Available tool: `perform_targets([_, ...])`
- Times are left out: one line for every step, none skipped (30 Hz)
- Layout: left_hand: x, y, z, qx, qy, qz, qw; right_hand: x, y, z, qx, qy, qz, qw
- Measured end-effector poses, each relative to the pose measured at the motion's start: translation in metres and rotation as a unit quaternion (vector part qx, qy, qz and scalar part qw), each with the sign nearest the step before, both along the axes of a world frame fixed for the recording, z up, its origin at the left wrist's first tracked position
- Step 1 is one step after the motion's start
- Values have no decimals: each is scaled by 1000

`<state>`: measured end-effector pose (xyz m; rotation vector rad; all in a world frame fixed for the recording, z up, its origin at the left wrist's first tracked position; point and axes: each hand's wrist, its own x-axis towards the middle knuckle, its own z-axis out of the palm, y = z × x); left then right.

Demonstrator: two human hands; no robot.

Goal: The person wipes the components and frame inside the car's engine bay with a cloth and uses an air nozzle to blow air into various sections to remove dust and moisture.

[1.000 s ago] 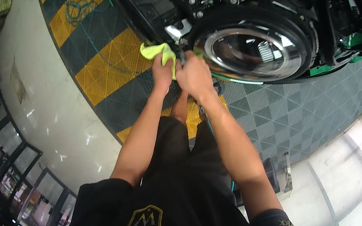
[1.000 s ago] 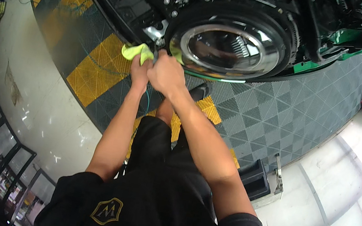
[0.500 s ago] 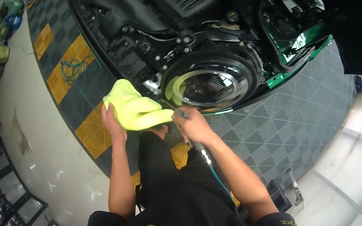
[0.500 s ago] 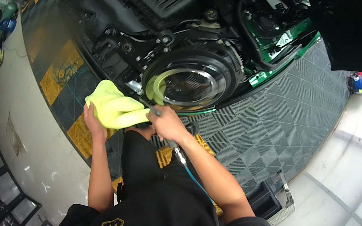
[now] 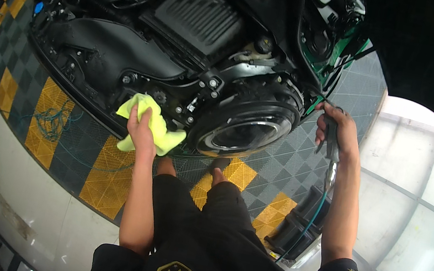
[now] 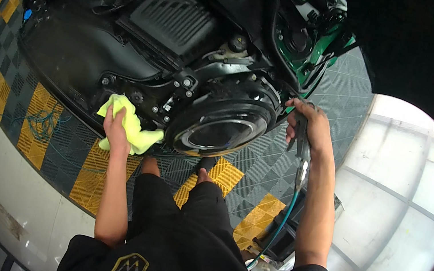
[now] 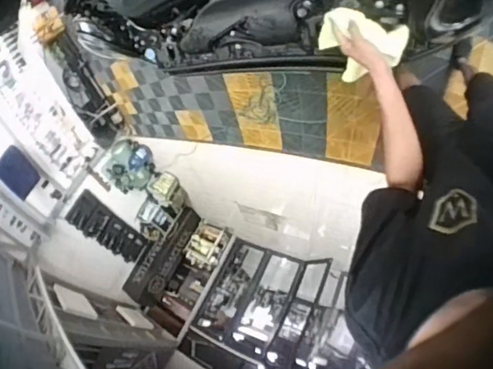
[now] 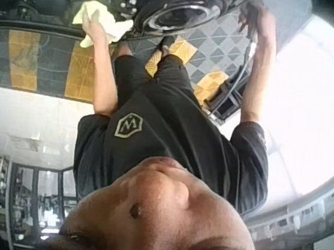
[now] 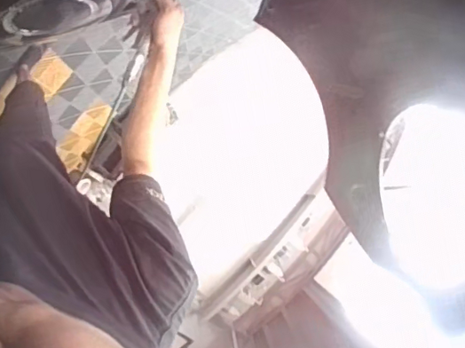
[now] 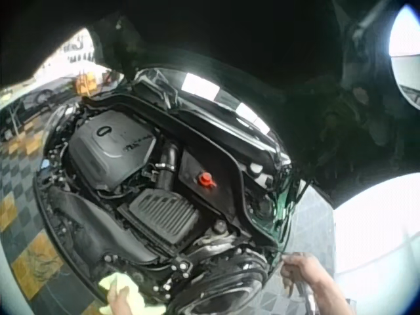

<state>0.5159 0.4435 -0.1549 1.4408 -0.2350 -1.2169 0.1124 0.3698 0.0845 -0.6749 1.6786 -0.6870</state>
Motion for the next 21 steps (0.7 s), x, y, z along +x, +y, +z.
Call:
perform_targets([6, -3, 0, 10, 15, -10, 1000, 6, -12, -2, 3, 15, -8, 1000])
perform_targets([14, -4, 2, 12, 12, -37, 999, 16, -25, -3, 23, -13, -14, 1000])
perform_targets([24, -4, 3, 16, 5, -64, 998, 30, -35, -8, 44, -45, -20, 998])
perform_targets([34, -3, 4, 24, 7, -84, 996, 43, -42, -9, 64, -77, -26, 995])
perform_targets([43, -3, 6, 31, 9, -105, 994, 55, -44, -5, 86, -81, 2, 993])
perform_targets([56, -3, 5, 38, 7, -123, 992, 71, -46, -2, 107, -89, 32, 990])
perform_targets([68, -2, 1, 36, 22, -116, 992, 83, -47, 0, 128, -97, 62, 985])
perform_targets([78, -2, -3, 33, 37, -110, 993, 87, -49, 0, 119, -74, 68, 988])
perform_targets([86, -3, -3, 31, 53, -104, 993, 88, -49, 0, 107, -64, 42, 991])
perform_targets([94, -5, -2, 39, 77, -90, 992, 88, -49, 0, 95, -53, 16, 994])
perform_targets([99, -5, -2, 39, 75, -95, 992, 88, -48, 0, 83, -41, -9, 996])
perform_targets([105, -8, 1, 36, 69, -99, 992, 95, -49, 2, 79, -50, 3, 996])
perform_targets([108, -12, 3, 33, 63, -103, 992, 103, -48, 4, 76, -39, 17, 996])
perform_targets([109, -17, 4, 27, 61, -117, 991, 112, -46, 6, 74, -27, 30, 996])
perform_targets([109, -21, 5, 23, 55, -128, 990, 117, -45, 7, 74, -19, 44, 996])
perform_targets([108, -24, 5, 19, 50, -141, 989, 116, -44, 7, 28, 13, 37, 999])
perform_targets([103, -25, 6, 18, 49, -143, 988, 116, -42, 9, 22, 43, 34, 998])
perform_targets([93, -29, 10, 13, 48, -145, 988, 118, -41, 13, 13, 74, 30, 997])
perform_targets([78, -36, 15, 7, 48, -151, 987, 117, -37, 16, 2, 105, 22, 994])
perform_targets([59, -47, 43, 10, 29, -176, 984, 110, -27, 12, 16, 81, 36, 996])
perform_targets([41, -53, 48, -24, 1, -217, 976, 114, -18, 14, 27, 76, 26, 996])
